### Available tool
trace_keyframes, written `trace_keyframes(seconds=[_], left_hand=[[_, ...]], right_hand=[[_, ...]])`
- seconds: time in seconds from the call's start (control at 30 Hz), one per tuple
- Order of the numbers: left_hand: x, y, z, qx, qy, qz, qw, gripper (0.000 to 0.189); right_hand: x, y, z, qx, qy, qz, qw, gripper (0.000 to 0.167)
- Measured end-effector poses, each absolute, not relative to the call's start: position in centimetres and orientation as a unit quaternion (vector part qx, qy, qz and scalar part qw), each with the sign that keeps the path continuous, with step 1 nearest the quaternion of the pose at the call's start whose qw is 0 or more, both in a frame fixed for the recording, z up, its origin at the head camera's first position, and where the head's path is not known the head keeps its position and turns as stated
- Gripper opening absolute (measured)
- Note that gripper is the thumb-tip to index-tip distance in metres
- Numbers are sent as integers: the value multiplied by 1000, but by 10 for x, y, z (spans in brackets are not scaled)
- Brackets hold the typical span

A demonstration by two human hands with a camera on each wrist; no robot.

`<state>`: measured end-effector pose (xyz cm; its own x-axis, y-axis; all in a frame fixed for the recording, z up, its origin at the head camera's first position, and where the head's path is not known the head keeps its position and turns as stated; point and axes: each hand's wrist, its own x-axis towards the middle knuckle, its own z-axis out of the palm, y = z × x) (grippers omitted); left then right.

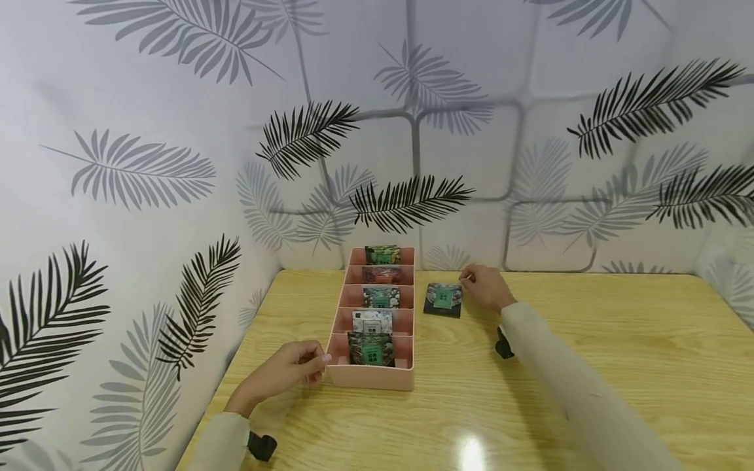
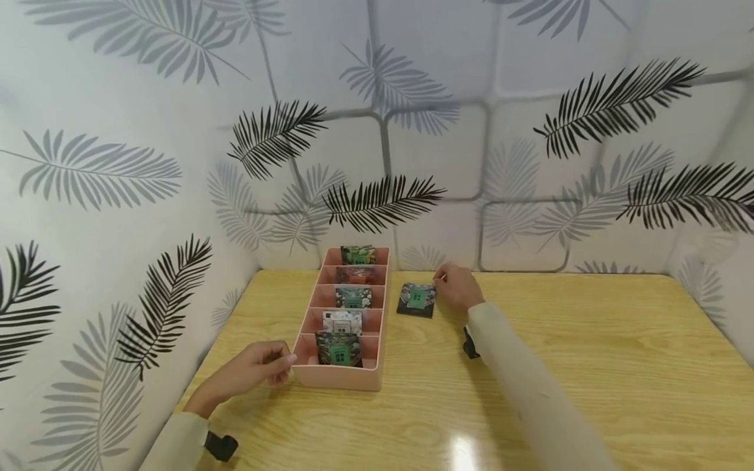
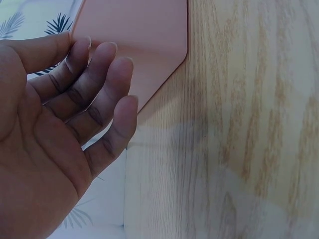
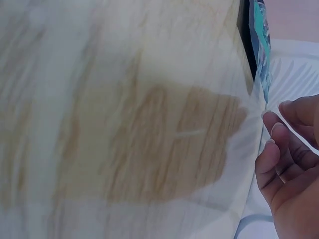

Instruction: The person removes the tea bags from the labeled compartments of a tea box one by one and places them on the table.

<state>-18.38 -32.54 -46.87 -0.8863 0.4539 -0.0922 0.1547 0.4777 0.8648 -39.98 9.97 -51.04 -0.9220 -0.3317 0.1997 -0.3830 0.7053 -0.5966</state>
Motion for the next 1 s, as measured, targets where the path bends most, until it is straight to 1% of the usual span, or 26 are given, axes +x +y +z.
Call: trace_keyframes(seconds=[0.23, 0.63, 1.0], left_hand=[[-182, -324, -466, 184, 845, 478, 153, 40], [-184, -322, -465, 188, 847, 473, 149, 39], [-183, -320, -463, 178, 849, 472, 155, 40]], right_hand=[[-390, 106, -503, 232, -911, 331, 75, 16], [-372, 107, -486, 258, -902, 338, 80, 19], [-351, 97, -472, 289, -886, 352, 83, 13]])
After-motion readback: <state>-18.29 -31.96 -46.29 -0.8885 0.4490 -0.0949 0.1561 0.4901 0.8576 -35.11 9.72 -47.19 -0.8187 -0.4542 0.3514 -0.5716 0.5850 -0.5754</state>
